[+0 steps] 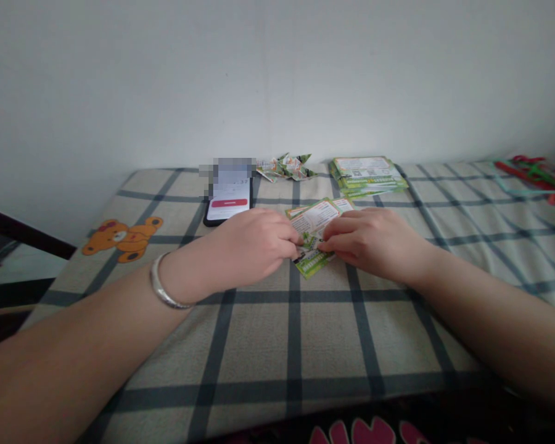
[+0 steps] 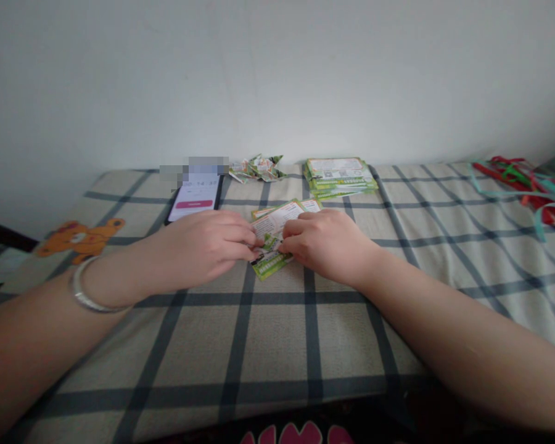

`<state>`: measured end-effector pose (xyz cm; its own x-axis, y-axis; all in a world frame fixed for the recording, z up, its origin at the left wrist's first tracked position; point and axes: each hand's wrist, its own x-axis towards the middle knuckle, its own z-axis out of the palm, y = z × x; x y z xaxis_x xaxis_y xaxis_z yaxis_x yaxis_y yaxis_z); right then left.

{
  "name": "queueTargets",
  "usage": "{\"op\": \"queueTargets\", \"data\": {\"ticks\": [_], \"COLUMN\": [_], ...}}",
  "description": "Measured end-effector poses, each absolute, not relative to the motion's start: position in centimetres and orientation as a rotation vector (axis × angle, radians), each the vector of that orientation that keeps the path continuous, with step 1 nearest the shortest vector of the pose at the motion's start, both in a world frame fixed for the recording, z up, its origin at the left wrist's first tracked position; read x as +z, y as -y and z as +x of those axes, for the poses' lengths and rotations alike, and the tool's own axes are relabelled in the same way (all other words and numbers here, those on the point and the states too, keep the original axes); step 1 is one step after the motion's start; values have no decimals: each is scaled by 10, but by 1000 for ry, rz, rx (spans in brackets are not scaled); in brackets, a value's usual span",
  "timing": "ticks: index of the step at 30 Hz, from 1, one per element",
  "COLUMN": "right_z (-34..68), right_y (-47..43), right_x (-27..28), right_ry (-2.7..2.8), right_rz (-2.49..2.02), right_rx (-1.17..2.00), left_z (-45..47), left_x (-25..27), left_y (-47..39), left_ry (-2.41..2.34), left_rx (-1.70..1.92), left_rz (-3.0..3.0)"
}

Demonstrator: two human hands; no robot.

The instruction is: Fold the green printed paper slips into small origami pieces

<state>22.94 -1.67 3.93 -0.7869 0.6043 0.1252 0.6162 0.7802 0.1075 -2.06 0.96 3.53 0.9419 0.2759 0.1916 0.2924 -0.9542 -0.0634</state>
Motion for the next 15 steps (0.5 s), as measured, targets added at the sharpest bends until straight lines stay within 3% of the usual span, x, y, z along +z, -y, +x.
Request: {"op": "queueTargets", "data": {"ticks": [15], "right_z": [237], "right_y": [14], "right_x": [42], "right_ry": [2870], "right_rz": [-929], "right_rx": [-138], "left_z": [-21], "left_x": [41], "left_y": [-9], "left_ry": [396], "left_rx": [-263], "left_rz": [-3004]}}
